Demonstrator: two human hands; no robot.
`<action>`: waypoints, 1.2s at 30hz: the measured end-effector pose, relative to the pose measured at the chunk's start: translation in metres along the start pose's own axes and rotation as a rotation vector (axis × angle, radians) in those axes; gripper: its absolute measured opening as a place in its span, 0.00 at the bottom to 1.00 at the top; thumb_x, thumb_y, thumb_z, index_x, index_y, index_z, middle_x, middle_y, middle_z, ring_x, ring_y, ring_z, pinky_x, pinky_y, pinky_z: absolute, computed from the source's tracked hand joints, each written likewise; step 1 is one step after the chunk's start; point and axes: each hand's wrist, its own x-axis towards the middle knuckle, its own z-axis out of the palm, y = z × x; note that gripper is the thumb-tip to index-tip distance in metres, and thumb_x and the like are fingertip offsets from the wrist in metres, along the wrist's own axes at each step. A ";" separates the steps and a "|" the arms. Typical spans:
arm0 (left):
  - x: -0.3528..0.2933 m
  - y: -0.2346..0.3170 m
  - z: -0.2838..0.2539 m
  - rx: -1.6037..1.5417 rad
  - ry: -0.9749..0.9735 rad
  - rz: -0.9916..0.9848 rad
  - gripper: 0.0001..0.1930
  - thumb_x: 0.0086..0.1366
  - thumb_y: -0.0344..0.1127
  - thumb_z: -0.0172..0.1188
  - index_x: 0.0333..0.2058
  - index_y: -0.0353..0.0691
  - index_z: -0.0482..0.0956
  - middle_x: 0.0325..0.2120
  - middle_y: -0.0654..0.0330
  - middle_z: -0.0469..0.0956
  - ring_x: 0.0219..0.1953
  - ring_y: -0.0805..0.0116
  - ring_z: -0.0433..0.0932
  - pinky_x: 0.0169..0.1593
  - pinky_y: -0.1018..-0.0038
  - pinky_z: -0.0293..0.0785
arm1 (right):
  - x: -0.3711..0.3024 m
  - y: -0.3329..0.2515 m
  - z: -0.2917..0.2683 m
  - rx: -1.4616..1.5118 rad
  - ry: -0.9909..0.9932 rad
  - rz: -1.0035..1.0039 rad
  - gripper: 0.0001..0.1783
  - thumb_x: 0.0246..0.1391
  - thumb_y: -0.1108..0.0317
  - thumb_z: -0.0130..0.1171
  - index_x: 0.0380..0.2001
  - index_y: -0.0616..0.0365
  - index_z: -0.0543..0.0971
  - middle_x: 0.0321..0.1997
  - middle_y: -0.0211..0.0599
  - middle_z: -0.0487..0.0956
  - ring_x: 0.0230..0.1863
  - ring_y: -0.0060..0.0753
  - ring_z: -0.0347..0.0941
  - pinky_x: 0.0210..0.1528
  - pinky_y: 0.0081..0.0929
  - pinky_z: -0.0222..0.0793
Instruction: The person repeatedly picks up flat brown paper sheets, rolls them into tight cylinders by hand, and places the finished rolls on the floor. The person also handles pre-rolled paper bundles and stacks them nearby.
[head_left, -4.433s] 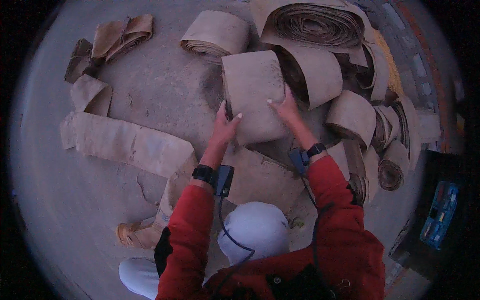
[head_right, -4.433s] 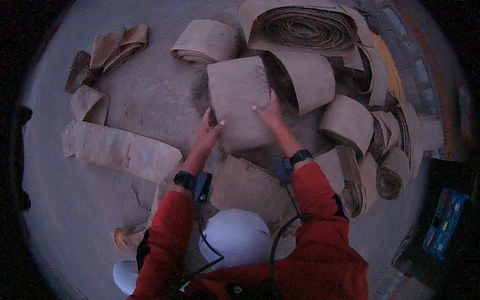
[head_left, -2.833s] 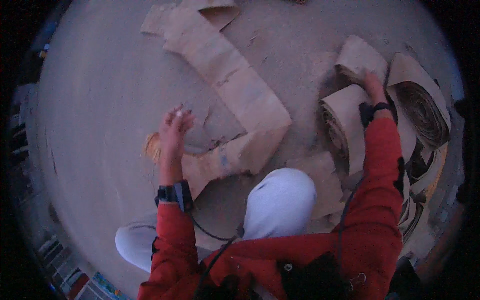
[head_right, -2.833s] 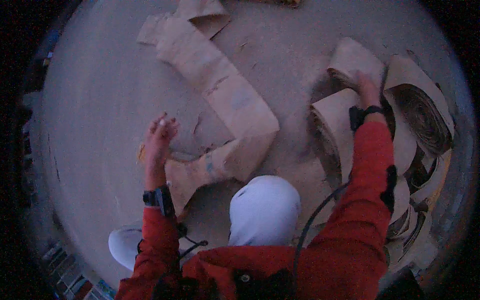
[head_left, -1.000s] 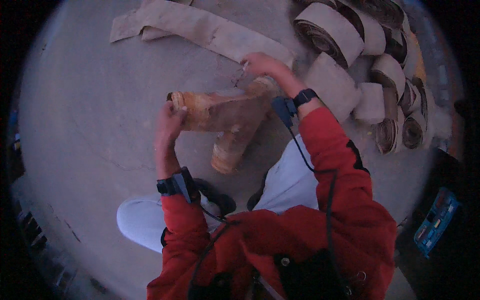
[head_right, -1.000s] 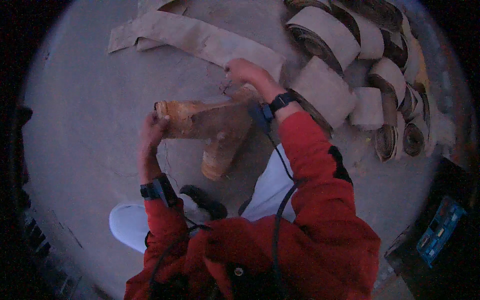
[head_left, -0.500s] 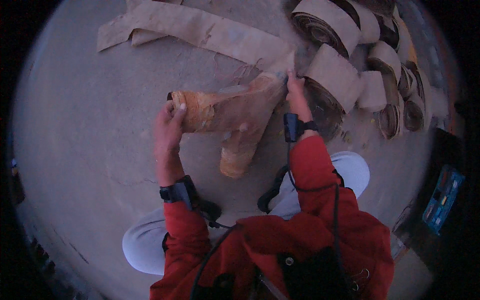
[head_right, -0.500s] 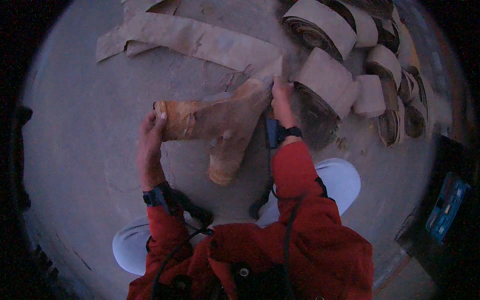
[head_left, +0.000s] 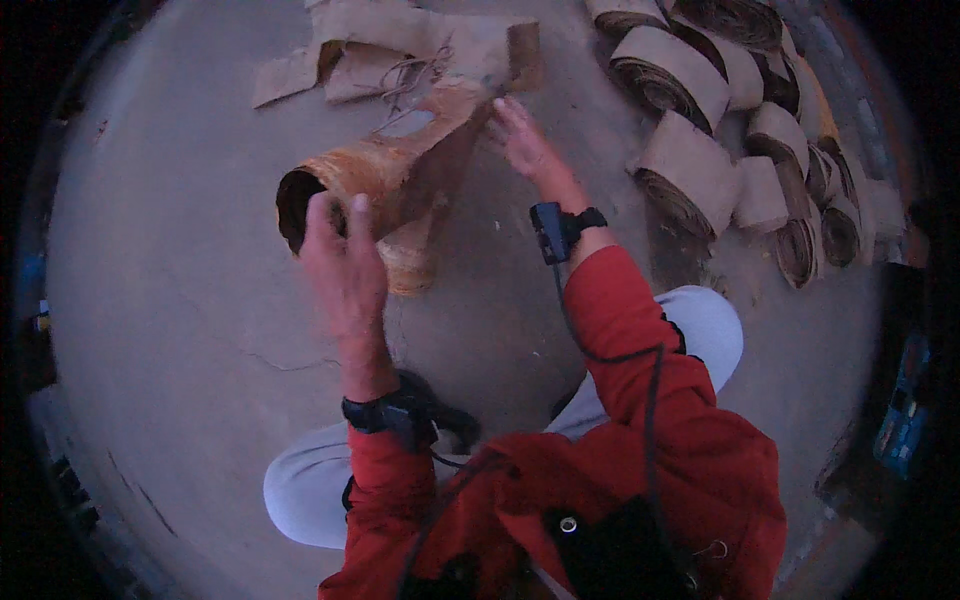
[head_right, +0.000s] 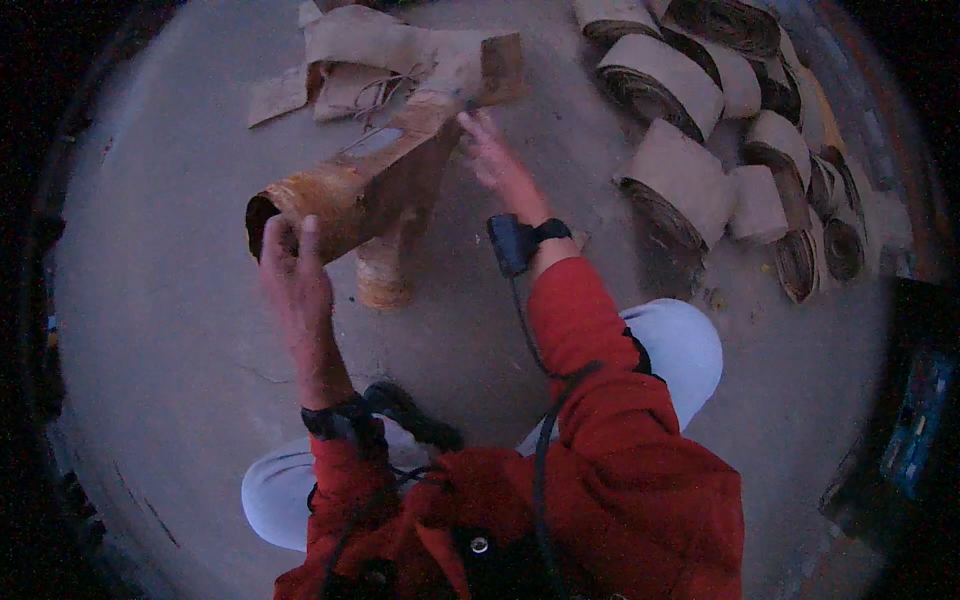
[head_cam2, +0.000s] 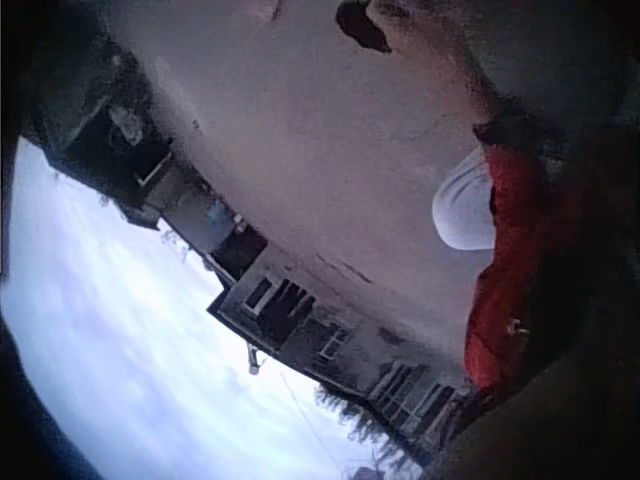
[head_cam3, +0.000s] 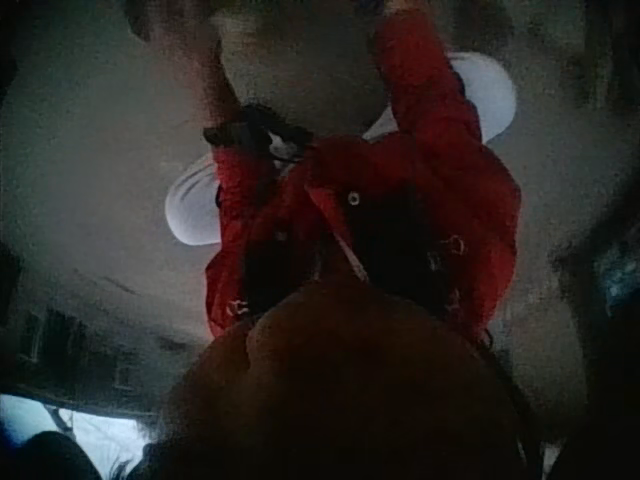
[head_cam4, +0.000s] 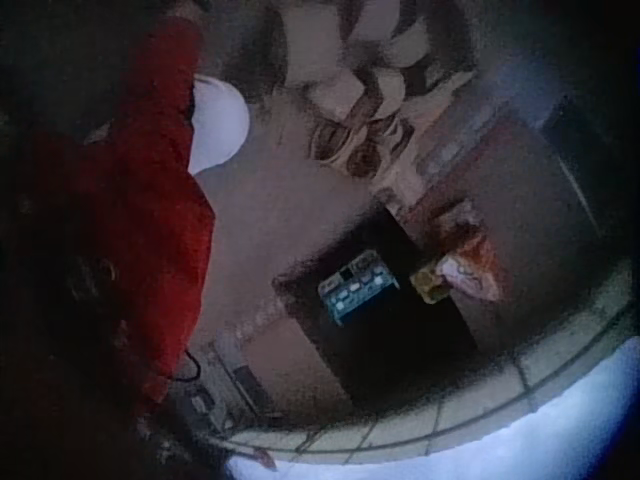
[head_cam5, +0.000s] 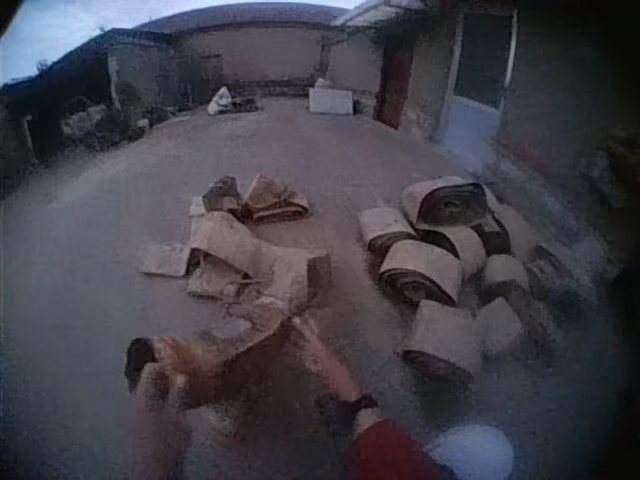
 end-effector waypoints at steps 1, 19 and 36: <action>-0.004 0.003 0.009 0.121 0.022 0.048 0.10 0.67 0.37 0.55 0.41 0.36 0.71 0.32 0.51 0.79 0.35 0.56 0.79 0.40 0.66 0.72 | 0.002 -0.004 0.005 0.048 -0.152 0.021 0.40 0.57 0.49 0.60 0.66 0.50 0.56 0.64 0.37 0.61 0.63 0.45 0.59 0.58 0.50 0.64; -0.061 0.022 0.143 0.435 -0.223 0.132 0.10 0.58 0.34 0.58 0.36 0.38 0.72 0.29 0.50 0.78 0.34 0.49 0.78 0.34 0.55 0.75 | -0.119 -0.148 0.025 -0.869 -0.777 0.438 0.43 0.58 0.49 0.57 0.69 0.56 0.52 0.62 0.52 0.67 0.48 0.50 0.76 0.45 0.43 0.76; -0.047 -0.197 0.076 0.201 -0.224 -0.396 0.23 0.67 0.50 0.54 0.46 0.32 0.75 0.36 0.51 0.79 0.40 0.64 0.77 0.44 0.66 0.72 | -0.109 -0.130 -0.038 -1.534 -0.795 -0.341 0.28 0.42 0.82 0.52 0.51 0.57 0.75 0.45 0.53 0.79 0.47 0.57 0.75 0.49 0.45 0.70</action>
